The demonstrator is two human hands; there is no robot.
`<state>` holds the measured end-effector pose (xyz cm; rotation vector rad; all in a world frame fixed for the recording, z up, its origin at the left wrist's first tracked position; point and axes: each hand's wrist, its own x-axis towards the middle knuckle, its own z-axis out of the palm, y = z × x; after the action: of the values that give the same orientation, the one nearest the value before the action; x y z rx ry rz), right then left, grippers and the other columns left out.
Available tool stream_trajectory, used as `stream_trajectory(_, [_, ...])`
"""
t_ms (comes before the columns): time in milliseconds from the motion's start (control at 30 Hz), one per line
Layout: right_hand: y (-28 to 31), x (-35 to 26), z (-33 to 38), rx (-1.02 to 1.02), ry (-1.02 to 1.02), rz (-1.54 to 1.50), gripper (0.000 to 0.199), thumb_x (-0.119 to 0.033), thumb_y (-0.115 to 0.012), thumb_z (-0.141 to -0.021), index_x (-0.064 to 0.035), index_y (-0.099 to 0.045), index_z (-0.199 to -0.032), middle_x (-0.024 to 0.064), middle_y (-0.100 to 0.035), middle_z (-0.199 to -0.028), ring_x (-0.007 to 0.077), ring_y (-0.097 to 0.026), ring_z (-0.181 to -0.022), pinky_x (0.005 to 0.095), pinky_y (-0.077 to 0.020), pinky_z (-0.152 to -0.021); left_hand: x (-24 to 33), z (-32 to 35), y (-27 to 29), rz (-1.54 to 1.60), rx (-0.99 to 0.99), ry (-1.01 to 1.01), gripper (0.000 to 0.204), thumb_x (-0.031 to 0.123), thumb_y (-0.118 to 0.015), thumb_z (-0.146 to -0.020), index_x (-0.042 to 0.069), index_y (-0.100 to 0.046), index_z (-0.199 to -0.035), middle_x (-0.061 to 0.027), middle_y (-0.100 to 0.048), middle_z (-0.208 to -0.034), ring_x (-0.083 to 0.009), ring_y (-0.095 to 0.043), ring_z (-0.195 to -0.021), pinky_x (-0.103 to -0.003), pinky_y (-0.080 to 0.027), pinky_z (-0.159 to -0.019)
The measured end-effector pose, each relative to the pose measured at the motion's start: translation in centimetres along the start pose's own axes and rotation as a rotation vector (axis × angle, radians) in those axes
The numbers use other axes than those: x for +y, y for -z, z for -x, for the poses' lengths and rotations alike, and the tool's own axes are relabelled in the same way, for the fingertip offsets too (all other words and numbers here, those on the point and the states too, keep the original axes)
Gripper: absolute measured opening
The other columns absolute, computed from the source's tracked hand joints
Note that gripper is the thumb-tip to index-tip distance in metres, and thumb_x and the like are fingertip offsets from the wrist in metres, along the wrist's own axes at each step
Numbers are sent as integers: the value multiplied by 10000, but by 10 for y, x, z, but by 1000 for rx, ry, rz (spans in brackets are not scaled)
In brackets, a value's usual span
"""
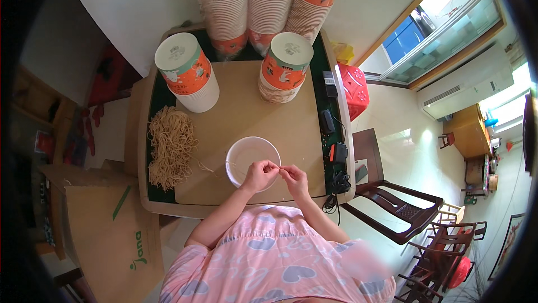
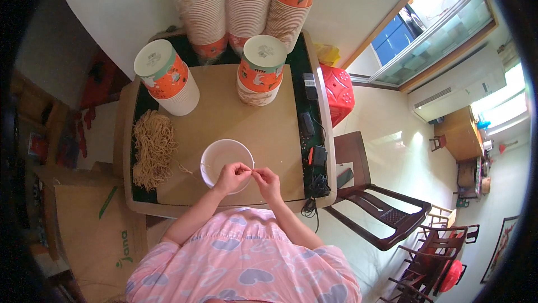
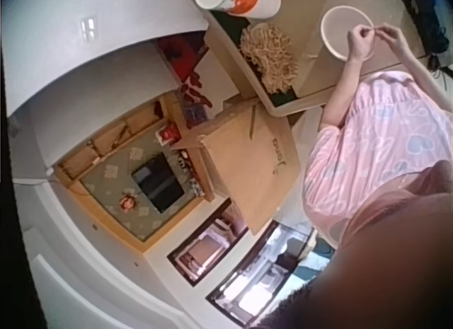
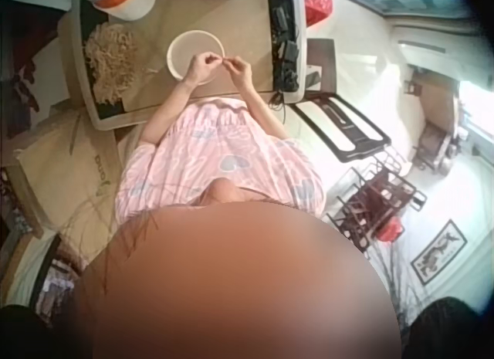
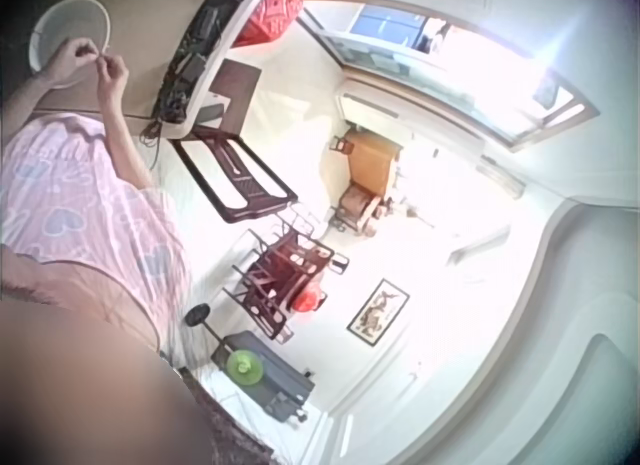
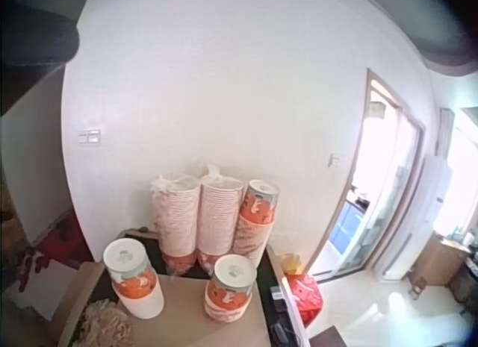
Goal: Threading and tying a thin string around the upper rim of decorative paper cups as part of a manual packaging process.
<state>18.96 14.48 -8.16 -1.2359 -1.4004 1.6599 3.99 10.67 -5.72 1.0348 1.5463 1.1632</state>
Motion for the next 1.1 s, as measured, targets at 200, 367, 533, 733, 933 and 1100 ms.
stream_trajectory(200, [0,4,-2,14,18,8,153,-123,-631,-830,12,-634,-900,17,-628,-765,56,-543,-683,186,-438,-605,8,1,0,-33,25,-24,100,102,-639,-762,3,-633,-776,-38,-617,-622,-63,-535,-555,-231,-440,-521])
stream_trajectory(367, [-3,-3,-1,9,-10,-30,153,-126,-627,-834,13,-624,-898,7,-616,-763,55,-533,-682,180,-428,-607,-4,-1,-2,-45,12,-16,84,91,-637,-777,10,-629,-797,7,-602,-651,-38,-493,-565,-214,-413,-512])
stream_trajectory(533, [-7,-13,3,11,-51,-32,158,-143,-619,-839,6,-622,-893,-4,-602,-755,59,-516,-670,183,-415,-605,-19,-3,0,248,-52,112,93,68,-600,-803,-17,-617,-838,-18,-620,-745,-58,-549,-668,-202,-449,-598])
stream_trajectory(733, [-6,-12,2,-10,-55,-61,138,-128,-580,-858,9,-599,-866,15,-600,-756,75,-521,-673,201,-424,-625,-8,-3,3,424,-105,276,82,61,-607,-805,-7,-624,-848,-27,-621,-769,-75,-561,-706,-210,-464,-639])
stream_trajectory(933, [-7,-12,1,-17,-56,-108,123,-107,-556,-868,12,-585,-856,28,-598,-763,88,-525,-682,208,-429,-635,-10,-3,6,413,-117,325,95,104,-609,-817,21,-635,-854,14,-588,-691,-32,-488,-562,-172,-385,-485])
stream_trajectory(1100, [-6,-8,-1,-32,-46,-138,146,-125,-547,-880,14,-591,-877,32,-598,-775,89,-529,-703,215,-433,-644,-11,-3,7,489,-135,389,99,142,-615,-817,51,-640,-845,50,-517,-603,-16,-403,-469,-171,-302,-404])
